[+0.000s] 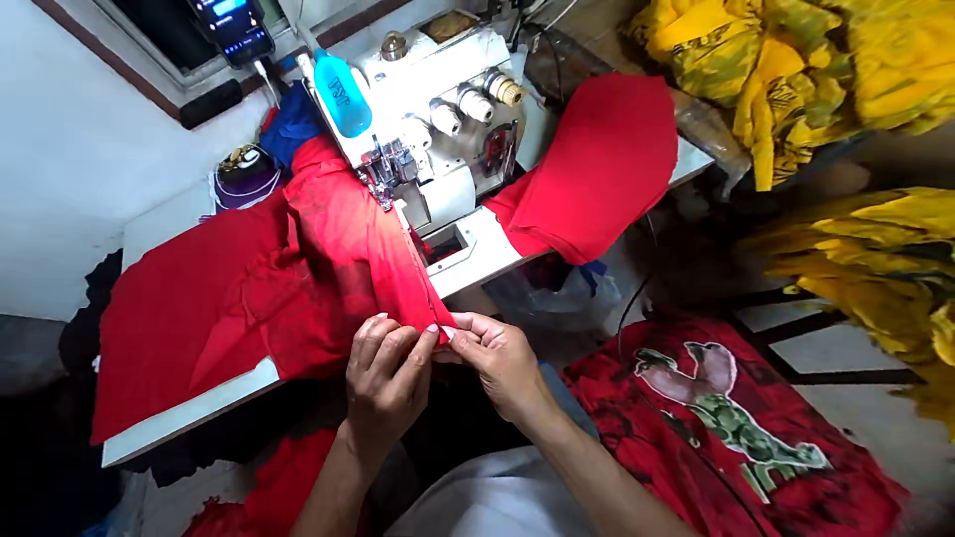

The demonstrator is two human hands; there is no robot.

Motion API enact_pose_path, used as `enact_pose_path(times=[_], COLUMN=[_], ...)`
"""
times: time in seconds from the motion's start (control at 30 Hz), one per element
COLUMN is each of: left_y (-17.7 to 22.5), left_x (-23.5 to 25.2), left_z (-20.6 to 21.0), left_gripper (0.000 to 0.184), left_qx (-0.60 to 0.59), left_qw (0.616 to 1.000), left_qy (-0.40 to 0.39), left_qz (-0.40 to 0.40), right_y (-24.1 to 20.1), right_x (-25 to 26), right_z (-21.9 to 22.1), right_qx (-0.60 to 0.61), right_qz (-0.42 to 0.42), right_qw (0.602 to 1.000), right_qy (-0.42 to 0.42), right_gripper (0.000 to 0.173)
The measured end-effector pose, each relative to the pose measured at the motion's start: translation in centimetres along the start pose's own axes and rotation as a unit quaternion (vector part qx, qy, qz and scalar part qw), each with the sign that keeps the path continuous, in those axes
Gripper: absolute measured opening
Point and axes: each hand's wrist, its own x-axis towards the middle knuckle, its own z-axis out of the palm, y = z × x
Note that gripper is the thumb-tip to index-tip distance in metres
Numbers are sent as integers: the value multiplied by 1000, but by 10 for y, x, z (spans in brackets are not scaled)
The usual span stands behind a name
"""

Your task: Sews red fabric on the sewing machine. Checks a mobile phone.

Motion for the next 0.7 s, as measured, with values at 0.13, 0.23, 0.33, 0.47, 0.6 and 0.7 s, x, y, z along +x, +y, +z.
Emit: enact_pose_path(times=[0.13,0.23,0.33,0.47,0.6,0.7], left_y=[7,11,15,14,1,-23], left_x=[0,-1,-3,0,38,67], left_z=[-1,-2,0,-3,-15,3], left_gripper=[17,18,19,19,23,33], left_qx=[20,28,29,12,-66,22], left_qw=[1000,999,999,997,987,980], left_qy=[-8,-21,-30,-77,-93,-67], left_qz=[16,14,2,-11,-116,-189], right_y=[2,0,-6,-9,2,6], right_x=[-6,-9,-7,13,13,3], right_z=[-4,-6,-6,4,8,8], right_qx=[-20,-24,-10,-35,-3,34], right_qz=[-12,-18,-9,28,15,13], right_qw=[1000,999,1000,999,999,999], right_qy=[-6,-14,-27,21,34,24], right_gripper=[19,22,24,17,15,18])
